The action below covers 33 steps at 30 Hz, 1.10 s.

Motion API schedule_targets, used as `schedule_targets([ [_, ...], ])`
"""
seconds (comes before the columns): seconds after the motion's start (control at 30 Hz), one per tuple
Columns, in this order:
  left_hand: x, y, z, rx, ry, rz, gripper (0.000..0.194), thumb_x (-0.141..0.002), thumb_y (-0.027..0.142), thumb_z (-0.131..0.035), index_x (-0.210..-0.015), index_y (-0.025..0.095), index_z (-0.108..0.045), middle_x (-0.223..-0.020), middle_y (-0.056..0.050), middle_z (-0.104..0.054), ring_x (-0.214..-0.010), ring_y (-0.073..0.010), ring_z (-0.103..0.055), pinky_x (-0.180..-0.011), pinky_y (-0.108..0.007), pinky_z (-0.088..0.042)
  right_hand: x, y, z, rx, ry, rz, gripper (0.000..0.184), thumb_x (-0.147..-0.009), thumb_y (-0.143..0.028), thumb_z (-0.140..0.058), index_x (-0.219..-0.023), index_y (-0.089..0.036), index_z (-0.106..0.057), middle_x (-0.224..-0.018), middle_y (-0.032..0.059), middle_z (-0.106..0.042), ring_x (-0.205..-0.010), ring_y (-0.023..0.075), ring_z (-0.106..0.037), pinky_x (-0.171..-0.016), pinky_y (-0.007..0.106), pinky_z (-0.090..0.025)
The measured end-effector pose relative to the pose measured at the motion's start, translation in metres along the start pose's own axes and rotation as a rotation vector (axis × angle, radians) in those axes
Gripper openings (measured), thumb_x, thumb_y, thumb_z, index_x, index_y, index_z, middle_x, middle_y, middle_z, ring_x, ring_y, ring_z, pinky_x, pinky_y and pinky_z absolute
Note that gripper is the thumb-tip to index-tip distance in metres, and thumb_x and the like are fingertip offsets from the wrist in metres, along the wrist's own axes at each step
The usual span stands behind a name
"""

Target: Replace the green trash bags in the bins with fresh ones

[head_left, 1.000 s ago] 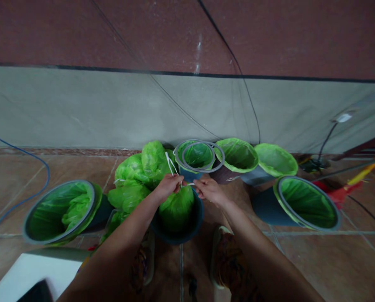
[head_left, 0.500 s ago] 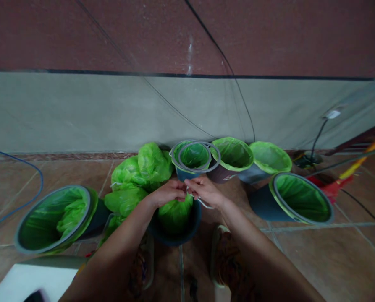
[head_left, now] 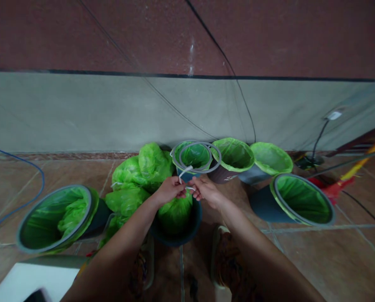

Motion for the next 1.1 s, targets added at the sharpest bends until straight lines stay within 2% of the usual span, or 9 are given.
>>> schedule_targets([
  [0.17, 0.002, -0.009, 0.004, 0.067, 0.097, 0.102, 0.009, -0.067, 0.012, -0.066, -0.068, 0.014, -0.057, -0.059, -0.001, -0.065, -0.056, -0.0126, -0.064, -0.052, -0.02, -0.045, 0.004, -0.006, -0.008, 0.174, -0.131, 0.033, 0.02, -0.088, -0.029, -0.056, -0.074, -0.015, -0.06, -0.056, -0.0031, -0.056, -0.044, 0.0054, -0.049, -0.041, 0.016, -0.037],
  [0.27, 0.003, -0.015, 0.008, 0.143, 0.158, 0.135, 0.013, -0.062, 0.009, -0.068, -0.065, 0.014, -0.056, -0.055, 0.0, -0.063, -0.056, -0.0129, -0.063, -0.052, -0.021, -0.045, 0.004, -0.005, -0.006, 0.238, -0.146, 0.033, 0.009, -0.081, -0.021, -0.061, -0.074, -0.014, -0.062, -0.057, -0.0029, -0.059, -0.044, 0.0048, -0.05, -0.04, 0.015, -0.034],
  [0.37, 0.002, -0.021, 0.013, 0.203, 0.211, 0.142, 0.016, -0.058, 0.011, -0.071, -0.063, 0.014, -0.056, -0.055, 0.001, -0.063, -0.054, -0.0116, -0.06, -0.054, -0.023, -0.045, 0.003, -0.002, -0.008, 0.259, -0.186, 0.05, 0.009, -0.078, -0.022, -0.062, -0.073, -0.015, -0.062, -0.06, -0.0019, -0.062, -0.043, 0.0043, -0.049, -0.038, 0.015, -0.03],
  [0.5, -0.002, -0.02, 0.018, 0.188, 0.246, 0.064, 0.015, -0.052, 0.009, -0.071, -0.058, 0.013, -0.058, -0.057, 0.001, -0.063, -0.055, -0.0096, -0.058, -0.059, -0.023, -0.044, 0.001, 0.004, -0.014, 0.257, -0.255, 0.066, 0.006, -0.075, -0.021, -0.063, -0.073, -0.015, -0.063, -0.056, -0.0027, -0.061, -0.04, 0.0046, -0.048, -0.04, 0.016, -0.034],
  [0.63, -0.005, -0.014, 0.016, 0.136, 0.225, -0.045, 0.011, -0.052, 0.009, -0.067, -0.061, 0.013, -0.061, -0.059, 0.001, -0.063, -0.059, -0.0102, -0.058, -0.064, -0.023, -0.044, -0.001, 0.008, -0.016, 0.297, -0.257, 0.068, 0.005, -0.073, -0.019, -0.064, -0.07, -0.015, -0.064, -0.052, -0.0033, -0.06, -0.039, 0.0044, -0.045, -0.04, 0.016, -0.034],
  [0.83, -0.007, 0.003, 0.011, -0.142, 0.189, -0.246, 0.012, -0.06, 0.01, -0.059, -0.07, 0.015, -0.062, -0.061, 0.004, -0.06, -0.058, -0.0091, -0.054, -0.057, -0.021, -0.042, -0.002, 0.007, -0.013, 0.396, -0.243, 0.076, 0.011, -0.078, -0.02, -0.062, -0.069, -0.014, -0.064, -0.055, -0.0007, -0.063, -0.039, 0.0052, -0.045, -0.038, 0.016, -0.032],
  [0.97, -0.007, 0.001, 0.007, -0.166, 0.181, -0.236, 0.017, -0.066, 0.01, -0.05, -0.077, 0.017, -0.06, -0.065, 0.004, -0.058, -0.053, -0.0088, -0.056, -0.053, -0.02, -0.044, -0.005, 0.002, -0.005, 0.421, -0.164, 0.092, 0.018, -0.085, -0.025, -0.056, -0.074, -0.015, -0.066, -0.062, 0.0014, -0.067, -0.04, 0.0055, -0.046, -0.04, 0.017, -0.036],
  [1.03, -0.007, 0.0, 0.006, -0.105, 0.194, -0.23, 0.015, -0.069, 0.012, -0.05, -0.079, 0.017, -0.059, -0.07, 0.003, -0.059, -0.051, -0.0084, -0.056, -0.05, -0.021, -0.045, -0.006, 0.0, -0.001, 0.403, -0.118, 0.087, 0.016, -0.084, -0.023, -0.055, -0.078, -0.015, -0.067, -0.066, 0.0019, -0.069, -0.041, 0.0053, -0.046, -0.041, 0.017, -0.036],
  [1.1, -0.006, 0.0, 0.005, -0.053, 0.208, -0.242, 0.013, -0.07, 0.016, -0.053, -0.082, 0.017, -0.059, -0.076, 0.002, -0.061, -0.053, -0.0084, -0.057, -0.051, -0.021, -0.048, -0.005, -0.002, -0.003, 0.363, -0.126, 0.1, 0.014, -0.083, -0.022, -0.057, -0.077, -0.015, -0.068, -0.07, 0.0018, -0.069, -0.043, 0.0046, -0.046, -0.042, 0.016, -0.035],
])
Point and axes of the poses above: each hand's wrist, its own x-axis away from the middle knuckle, its own z-axis out of the back of the hand, y = z × x, the point moved 9 cm from there along -x, towards the middle knuckle
